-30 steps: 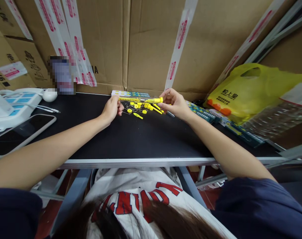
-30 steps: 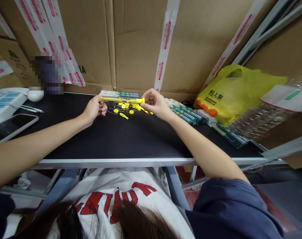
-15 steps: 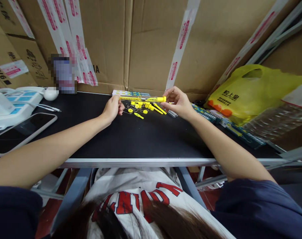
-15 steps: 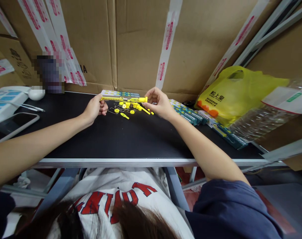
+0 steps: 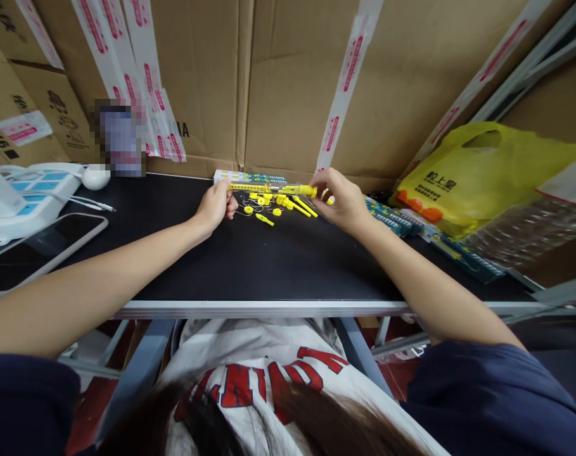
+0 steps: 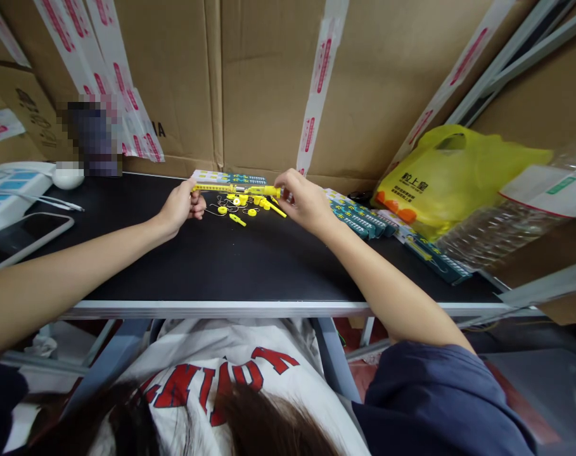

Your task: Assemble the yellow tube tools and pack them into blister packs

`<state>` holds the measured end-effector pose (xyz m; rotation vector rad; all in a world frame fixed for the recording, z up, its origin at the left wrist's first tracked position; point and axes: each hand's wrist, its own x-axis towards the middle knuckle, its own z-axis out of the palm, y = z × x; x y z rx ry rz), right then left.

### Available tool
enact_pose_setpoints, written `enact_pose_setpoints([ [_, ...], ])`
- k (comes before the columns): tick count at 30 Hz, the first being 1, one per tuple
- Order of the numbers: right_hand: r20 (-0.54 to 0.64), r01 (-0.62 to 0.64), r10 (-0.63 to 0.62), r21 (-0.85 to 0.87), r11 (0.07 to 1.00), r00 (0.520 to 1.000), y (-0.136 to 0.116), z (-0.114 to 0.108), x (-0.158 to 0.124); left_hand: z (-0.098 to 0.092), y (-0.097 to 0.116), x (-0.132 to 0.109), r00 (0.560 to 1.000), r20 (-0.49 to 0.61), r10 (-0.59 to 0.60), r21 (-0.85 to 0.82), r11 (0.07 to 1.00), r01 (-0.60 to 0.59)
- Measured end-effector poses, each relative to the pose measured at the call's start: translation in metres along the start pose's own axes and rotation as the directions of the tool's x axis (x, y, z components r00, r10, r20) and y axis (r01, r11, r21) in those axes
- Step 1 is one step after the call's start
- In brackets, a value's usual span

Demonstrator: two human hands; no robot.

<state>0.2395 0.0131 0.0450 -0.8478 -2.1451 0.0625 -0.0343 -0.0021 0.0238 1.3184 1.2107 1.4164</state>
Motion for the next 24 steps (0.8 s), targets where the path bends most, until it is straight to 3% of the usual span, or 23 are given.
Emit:
enact_pose_setpoints([
  [3, 0.032, 0.047, -0.044, -0.087, 0.995, 0.998, 0.001, -0.002, -0.001, 0.0, 0.0, 0.0, 1.0, 0.002, -0.009, -0.002, 1.0, 0.009],
  [7, 0.036, 0.015, -0.013, -0.064, 0.998, 0.999, 0.002, -0.002, -0.001, -0.001, 0.0, 0.001, 1.0, -0.003, -0.03, -0.015, 0.999, 0.03],
  [13, -0.018, -0.124, 0.13, 0.194, 0.973, 0.991, -0.004, -0.001, 0.0, -0.001, -0.001, 0.002, 1.0, 0.004, -0.014, -0.041, 0.999, 0.014],
  [20, 0.132, -0.279, 0.246, 0.443, 0.852, 0.96, -0.01, 0.003, 0.003, 0.001, 0.004, -0.003, 1.0, 0.001, 0.005, -0.06, 0.998, -0.005],
  [24, 0.167, -0.336, 0.292, 0.438, 0.833, 0.942, -0.008, 0.007, 0.004, 0.002, 0.004, -0.004, 1.0, 0.005, 0.005, -0.056, 0.998, -0.005],
])
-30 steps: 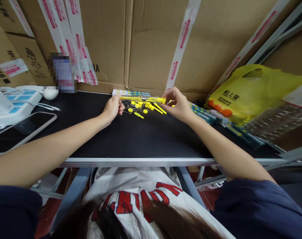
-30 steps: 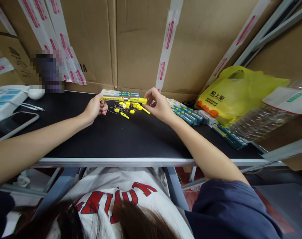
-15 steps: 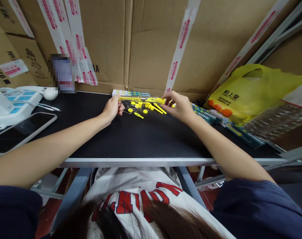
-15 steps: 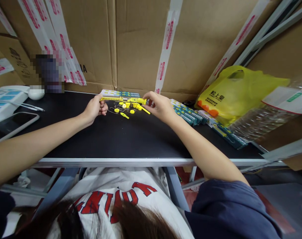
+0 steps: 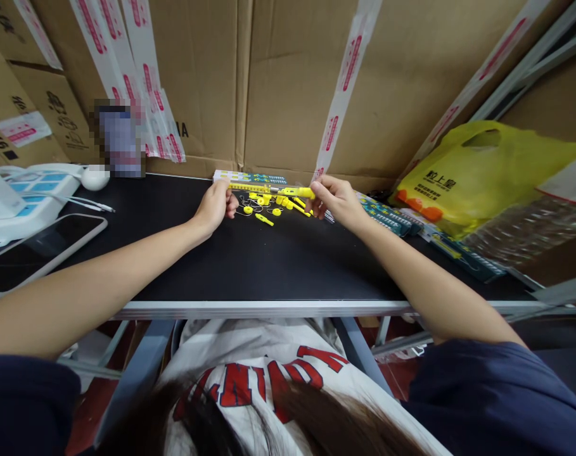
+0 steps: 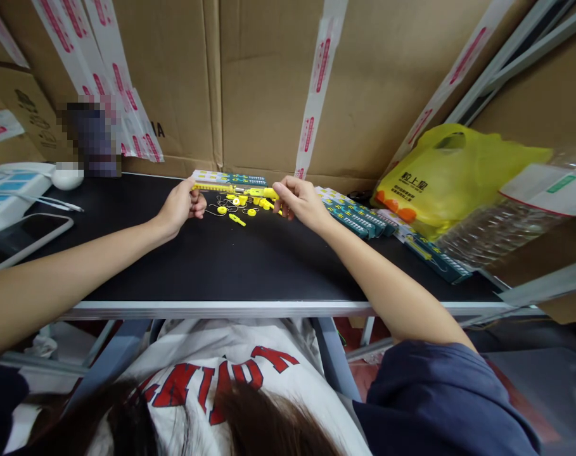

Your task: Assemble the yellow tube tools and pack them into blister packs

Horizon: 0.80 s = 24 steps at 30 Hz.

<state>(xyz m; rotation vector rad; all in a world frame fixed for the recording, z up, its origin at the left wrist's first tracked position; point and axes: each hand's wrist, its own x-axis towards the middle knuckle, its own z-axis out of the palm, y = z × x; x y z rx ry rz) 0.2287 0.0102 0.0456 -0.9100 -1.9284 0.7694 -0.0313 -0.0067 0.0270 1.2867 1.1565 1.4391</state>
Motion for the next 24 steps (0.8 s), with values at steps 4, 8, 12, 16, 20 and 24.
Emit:
enact_pose_setpoints([
  [4, 0.006, -0.077, 0.077, 0.029, 0.997, 0.997, 0.007, 0.005, 0.001, 0.0, -0.001, 0.0, 1.0, -0.001, 0.006, 0.021, 1.0, -0.005],
  [8, 0.08, -0.269, 0.259, 0.171, 0.948, 0.963, 0.011, 0.012, 0.002, 0.0, -0.001, -0.001, 0.999, 0.012, 0.044, 0.042, 0.998, -0.045],
  [12, 0.236, -0.454, 0.398, 0.279, 0.846, 0.886, 0.008, 0.015, 0.002, -0.001, -0.002, -0.001, 0.997, 0.007, 0.076, 0.056, 0.995, -0.077],
  [16, 0.236, -0.479, 0.419, 0.371, 0.795, 0.877, 0.002, 0.017, 0.001, -0.001, -0.003, 0.0, 0.996, 0.002, 0.085, 0.065, 0.994, -0.085],
  [20, 0.203, -0.443, 0.394, 0.439, 0.782, 0.897, -0.003, 0.016, 0.0, -0.002, -0.003, 0.001, 0.995, -0.001, 0.095, 0.077, 0.993, -0.095],
  [24, 0.224, -0.412, 0.347, 0.465, 0.784, 0.911, -0.007, 0.01, 0.0, -0.002, -0.002, 0.001, 0.996, -0.024, 0.081, 0.086, 0.993, -0.078],
])
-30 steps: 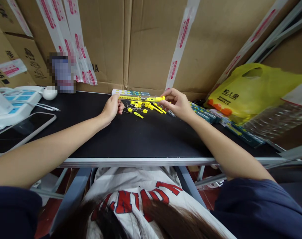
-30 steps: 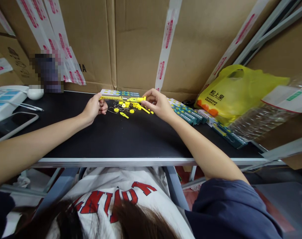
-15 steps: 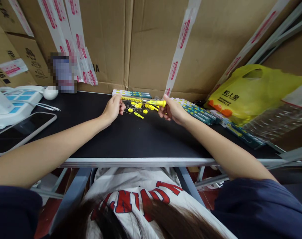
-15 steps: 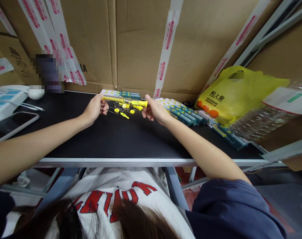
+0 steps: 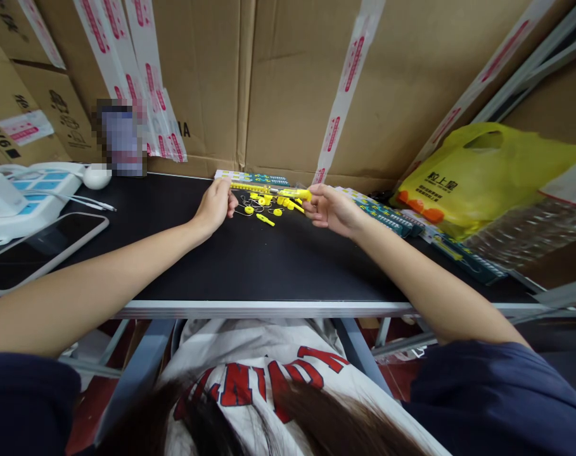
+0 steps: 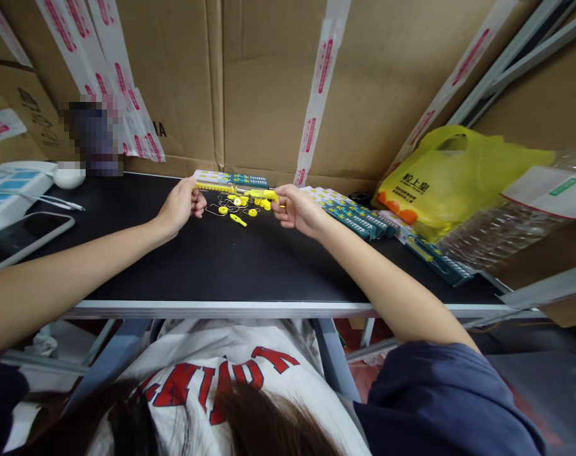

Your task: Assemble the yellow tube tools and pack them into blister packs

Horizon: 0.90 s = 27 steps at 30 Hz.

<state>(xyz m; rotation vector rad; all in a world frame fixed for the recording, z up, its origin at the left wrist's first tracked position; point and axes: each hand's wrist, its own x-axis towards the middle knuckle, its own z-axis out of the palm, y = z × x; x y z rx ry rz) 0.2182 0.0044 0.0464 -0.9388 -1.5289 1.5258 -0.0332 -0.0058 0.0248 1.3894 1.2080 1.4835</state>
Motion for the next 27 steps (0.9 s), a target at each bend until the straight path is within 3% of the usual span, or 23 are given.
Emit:
enact_pose_setpoints([
  [7, 0.013, 0.119, -0.119, -0.143, 0.982, 0.993, 0.003, -0.01, 0.002, 0.001, -0.001, 0.001, 1.0, 0.002, -0.004, -0.032, 0.999, 0.004],
  [19, -0.042, 0.055, -0.069, -0.269, 0.962, 0.997, 0.008, -0.008, 0.007, -0.001, -0.007, 0.004, 0.996, 0.059, 0.074, -0.029, 0.997, -0.073],
  [27, 0.031, 0.123, -0.119, -0.236, 0.964, 0.992, 0.007, -0.011, 0.004, -0.001, -0.006, 0.005, 0.995, 0.04, 0.089, -0.004, 0.996, -0.088],
])
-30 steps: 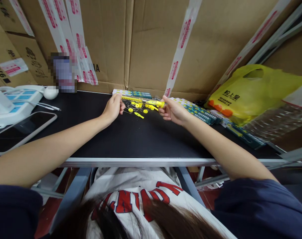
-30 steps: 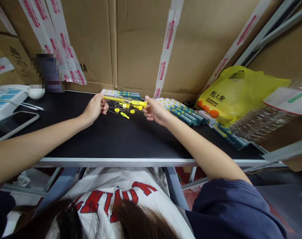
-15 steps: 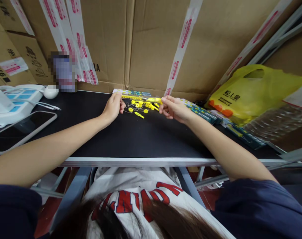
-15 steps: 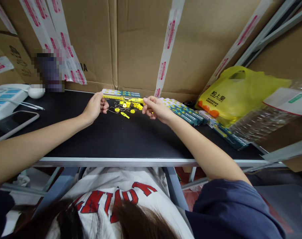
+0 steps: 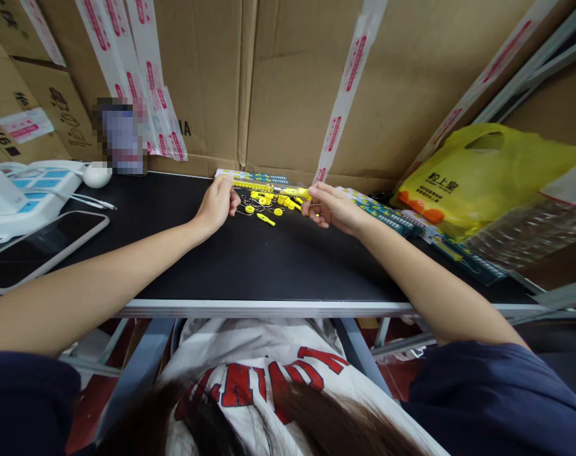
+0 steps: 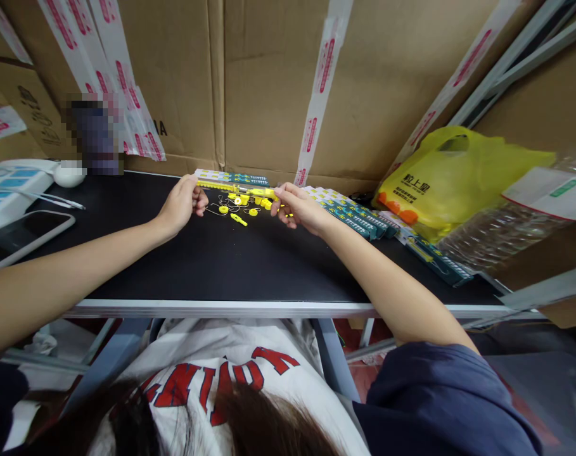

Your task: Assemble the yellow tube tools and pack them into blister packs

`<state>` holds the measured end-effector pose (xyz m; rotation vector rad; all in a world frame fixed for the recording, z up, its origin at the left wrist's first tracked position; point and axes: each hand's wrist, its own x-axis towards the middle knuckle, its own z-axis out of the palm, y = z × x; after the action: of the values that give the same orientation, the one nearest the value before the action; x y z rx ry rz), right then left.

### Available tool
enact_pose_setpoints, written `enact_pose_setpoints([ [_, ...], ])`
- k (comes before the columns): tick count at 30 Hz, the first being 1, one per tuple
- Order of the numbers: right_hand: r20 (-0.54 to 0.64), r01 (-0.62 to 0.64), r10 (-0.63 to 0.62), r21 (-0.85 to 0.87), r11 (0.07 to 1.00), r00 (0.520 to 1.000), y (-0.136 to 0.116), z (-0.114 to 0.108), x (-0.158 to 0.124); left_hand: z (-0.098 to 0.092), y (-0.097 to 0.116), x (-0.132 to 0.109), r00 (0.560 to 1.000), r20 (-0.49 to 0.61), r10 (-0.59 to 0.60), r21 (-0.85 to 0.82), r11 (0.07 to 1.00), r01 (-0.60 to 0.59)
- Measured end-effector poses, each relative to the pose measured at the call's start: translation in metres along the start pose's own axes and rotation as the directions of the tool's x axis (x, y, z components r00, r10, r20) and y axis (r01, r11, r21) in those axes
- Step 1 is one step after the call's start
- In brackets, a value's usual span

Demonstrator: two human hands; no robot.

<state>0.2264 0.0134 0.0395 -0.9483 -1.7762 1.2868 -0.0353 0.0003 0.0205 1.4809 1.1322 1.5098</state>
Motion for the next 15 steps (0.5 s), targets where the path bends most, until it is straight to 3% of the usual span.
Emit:
enact_pose_setpoints([
  [15, -0.055, -0.057, 0.053, -0.083, 0.995, 0.997, 0.0021, -0.0025, 0.0022, 0.0002, -0.0026, -0.0008, 0.999, 0.016, 0.032, -0.002, 0.999, -0.032],
])
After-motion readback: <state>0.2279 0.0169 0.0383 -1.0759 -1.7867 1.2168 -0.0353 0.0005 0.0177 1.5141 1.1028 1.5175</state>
